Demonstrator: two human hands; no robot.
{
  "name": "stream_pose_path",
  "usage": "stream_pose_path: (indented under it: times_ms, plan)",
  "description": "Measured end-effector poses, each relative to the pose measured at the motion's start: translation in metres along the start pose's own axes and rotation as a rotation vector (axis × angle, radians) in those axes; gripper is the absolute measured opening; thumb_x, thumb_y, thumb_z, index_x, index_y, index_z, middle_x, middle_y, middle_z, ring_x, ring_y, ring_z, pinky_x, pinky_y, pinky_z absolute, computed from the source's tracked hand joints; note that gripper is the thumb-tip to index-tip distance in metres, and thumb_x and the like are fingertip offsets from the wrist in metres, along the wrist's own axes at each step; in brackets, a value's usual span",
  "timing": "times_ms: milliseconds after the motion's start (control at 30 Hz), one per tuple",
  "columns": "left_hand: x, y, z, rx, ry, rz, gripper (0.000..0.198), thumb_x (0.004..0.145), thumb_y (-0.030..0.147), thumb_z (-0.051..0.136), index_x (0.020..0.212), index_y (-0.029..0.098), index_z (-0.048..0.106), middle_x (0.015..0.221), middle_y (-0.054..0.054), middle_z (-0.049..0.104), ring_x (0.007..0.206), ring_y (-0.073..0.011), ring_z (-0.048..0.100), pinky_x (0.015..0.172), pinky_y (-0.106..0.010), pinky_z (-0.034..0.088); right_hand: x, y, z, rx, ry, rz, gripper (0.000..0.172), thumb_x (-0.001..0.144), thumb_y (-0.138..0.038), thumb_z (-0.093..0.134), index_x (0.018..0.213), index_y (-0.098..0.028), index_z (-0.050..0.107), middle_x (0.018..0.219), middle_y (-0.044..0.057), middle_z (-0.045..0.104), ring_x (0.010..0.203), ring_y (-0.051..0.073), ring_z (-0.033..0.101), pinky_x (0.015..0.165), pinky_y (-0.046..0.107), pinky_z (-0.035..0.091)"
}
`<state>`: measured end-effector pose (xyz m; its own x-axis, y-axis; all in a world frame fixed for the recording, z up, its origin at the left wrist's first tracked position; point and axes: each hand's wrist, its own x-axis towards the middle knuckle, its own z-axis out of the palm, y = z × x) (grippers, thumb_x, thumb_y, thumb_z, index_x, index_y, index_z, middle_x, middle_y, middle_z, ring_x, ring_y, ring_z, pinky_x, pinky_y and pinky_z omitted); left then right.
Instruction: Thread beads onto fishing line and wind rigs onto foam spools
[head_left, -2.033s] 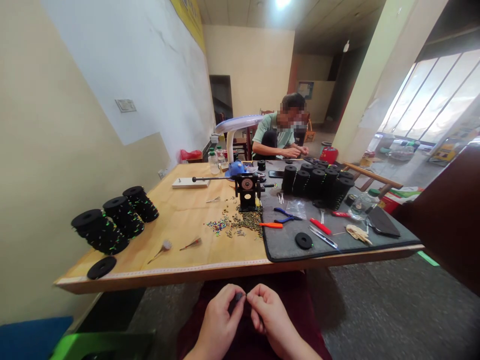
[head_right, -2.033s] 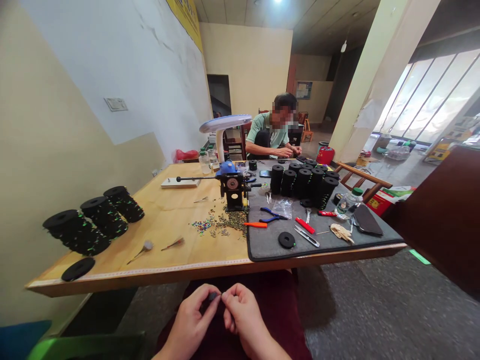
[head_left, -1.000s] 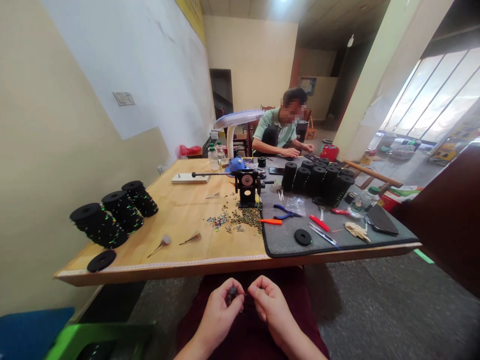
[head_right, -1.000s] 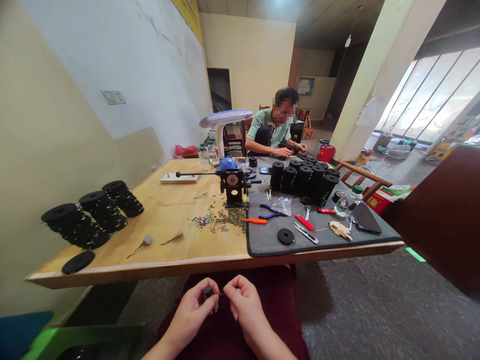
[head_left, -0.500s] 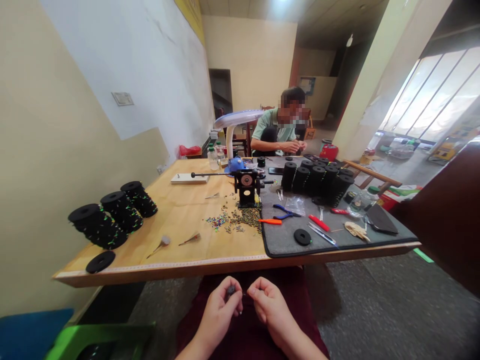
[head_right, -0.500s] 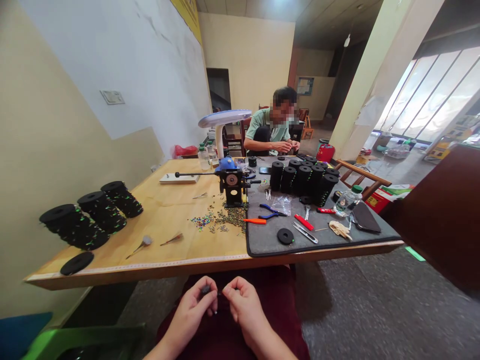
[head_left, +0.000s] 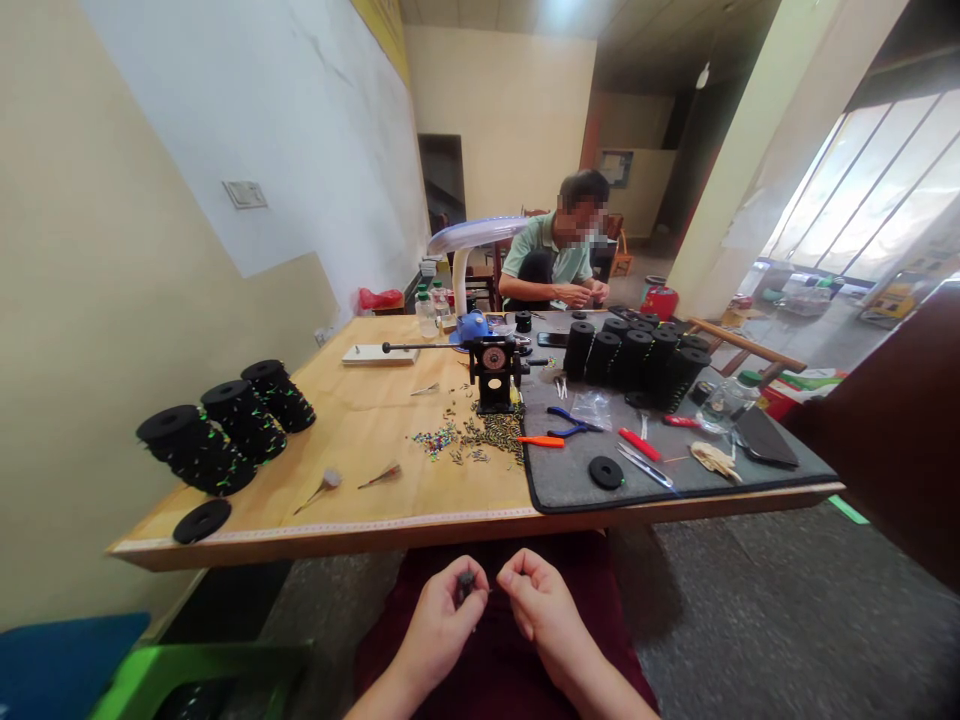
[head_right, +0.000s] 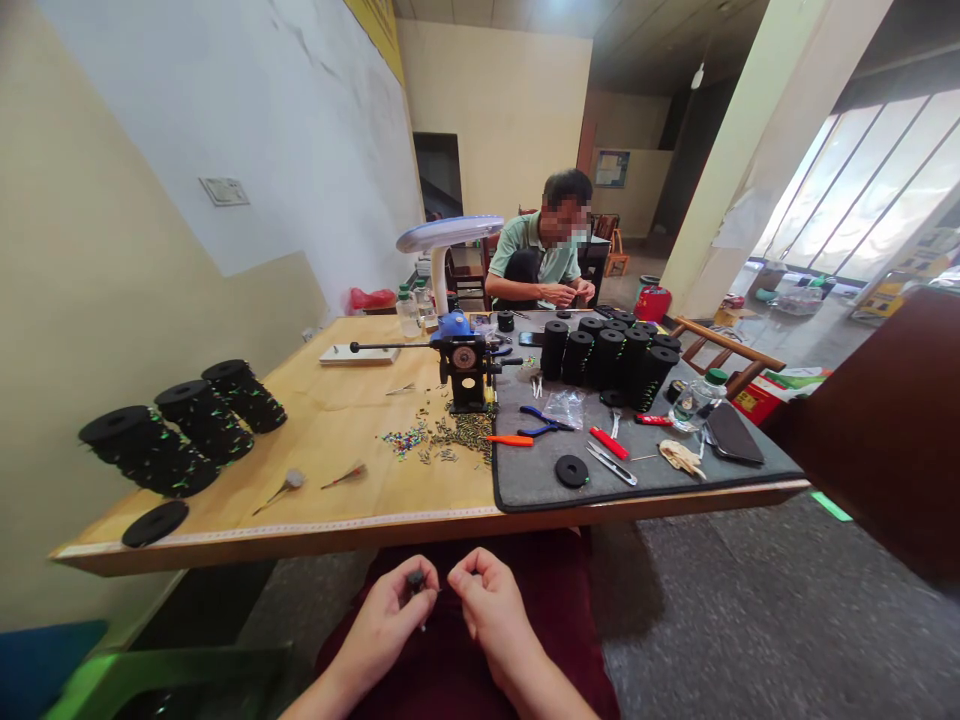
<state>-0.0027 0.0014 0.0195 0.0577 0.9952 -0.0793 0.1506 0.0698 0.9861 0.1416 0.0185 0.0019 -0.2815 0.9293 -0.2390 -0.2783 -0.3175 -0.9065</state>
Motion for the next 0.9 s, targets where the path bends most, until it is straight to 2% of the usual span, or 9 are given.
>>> stream_pose_path:
  times_ms: [167, 333, 500, 600, 667, 800, 900]
  plan:
    - [0.000, 0.000, 0.001, 0.067, 0.037, 0.025, 0.011, 0.071, 0.025, 0.059, 0.065, 0.017, 0.058, 0.058, 0.003, 0.052, 0.054, -0.0117, 0.043, 0.052, -0.022, 0.036, 0.000, -0.002, 0.001, -0.051, -0.001, 0.014, 0.038, 0.067, -0.050, 0.068, 0.066, -0.019, 0.046, 0.035, -0.014, 0.033, 0.031, 0.002, 0.020, 0.034, 0.019, 0.009]
    - [0.000, 0.003, -0.002, 0.077, 0.044, 0.012, 0.018, 0.072, 0.033, 0.063, 0.070, 0.015, 0.065, 0.062, -0.001, 0.059, 0.058, -0.0137, 0.047, 0.056, -0.023, 0.038, -0.002, -0.007, 0.003, -0.058, 0.001, 0.057, 0.035, 0.067, -0.047, 0.067, 0.067, -0.019, 0.046, 0.040, -0.014, 0.028, 0.036, 0.003, 0.016, 0.038, 0.020, 0.009]
    - [0.000, 0.008, -0.007, -0.030, 0.050, 0.011, 0.022, 0.074, 0.037, 0.063, 0.081, 0.016, 0.064, 0.059, 0.003, 0.049, 0.056, -0.0119, 0.042, 0.053, -0.021, 0.035, -0.005, -0.009, 0.004, -0.221, -0.058, 0.021, 0.021, 0.069, -0.032, 0.063, 0.061, -0.017, 0.052, 0.047, -0.008, 0.038, 0.044, 0.005, 0.024, 0.044, 0.020, 0.016]
    - [0.002, 0.005, -0.006, -0.086, 0.029, -0.004, 0.025, 0.078, 0.041, 0.059, 0.078, 0.016, 0.062, 0.061, 0.003, 0.048, 0.053, -0.0107, 0.040, 0.049, -0.021, 0.032, -0.004, -0.006, 0.004, -0.296, -0.064, -0.043, 0.015, 0.065, -0.022, 0.057, 0.054, -0.017, 0.048, 0.046, -0.008, 0.036, 0.046, 0.006, 0.024, 0.045, 0.021, 0.016]
    - [0.004, 0.001, -0.007, -0.101, 0.065, -0.008, 0.026, 0.078, 0.042, 0.058, 0.079, 0.016, 0.062, 0.057, 0.005, 0.044, 0.050, -0.0097, 0.036, 0.046, -0.020, 0.030, -0.003, -0.004, 0.002, -0.317, -0.046, -0.050, 0.012, 0.063, -0.019, 0.053, 0.053, -0.018, 0.046, 0.045, -0.009, 0.033, 0.045, 0.006, 0.022, 0.044, 0.021, 0.015]
    - [0.011, -0.007, -0.018, -0.140, 0.188, -0.008, 0.027, 0.078, 0.042, 0.056, 0.087, 0.016, 0.060, 0.052, 0.009, 0.033, 0.047, -0.0090, 0.031, 0.044, -0.020, 0.025, -0.002, -0.002, -0.001, -0.277, 0.028, -0.047, 0.009, 0.060, -0.017, 0.049, 0.053, -0.019, 0.044, 0.044, -0.009, 0.032, 0.043, 0.006, 0.021, 0.042, 0.021, 0.014]
    - [0.013, -0.010, -0.026, -0.196, 0.213, -0.056, 0.028, 0.076, 0.041, 0.058, 0.086, 0.016, 0.061, 0.052, 0.010, 0.030, 0.046, -0.0080, 0.028, 0.044, -0.019, 0.021, -0.003, -0.004, -0.001, -0.143, 0.052, 0.011, 0.008, 0.064, -0.021, 0.050, 0.059, -0.020, 0.044, 0.041, -0.011, 0.028, 0.040, 0.005, 0.018, 0.040, 0.021, 0.010]
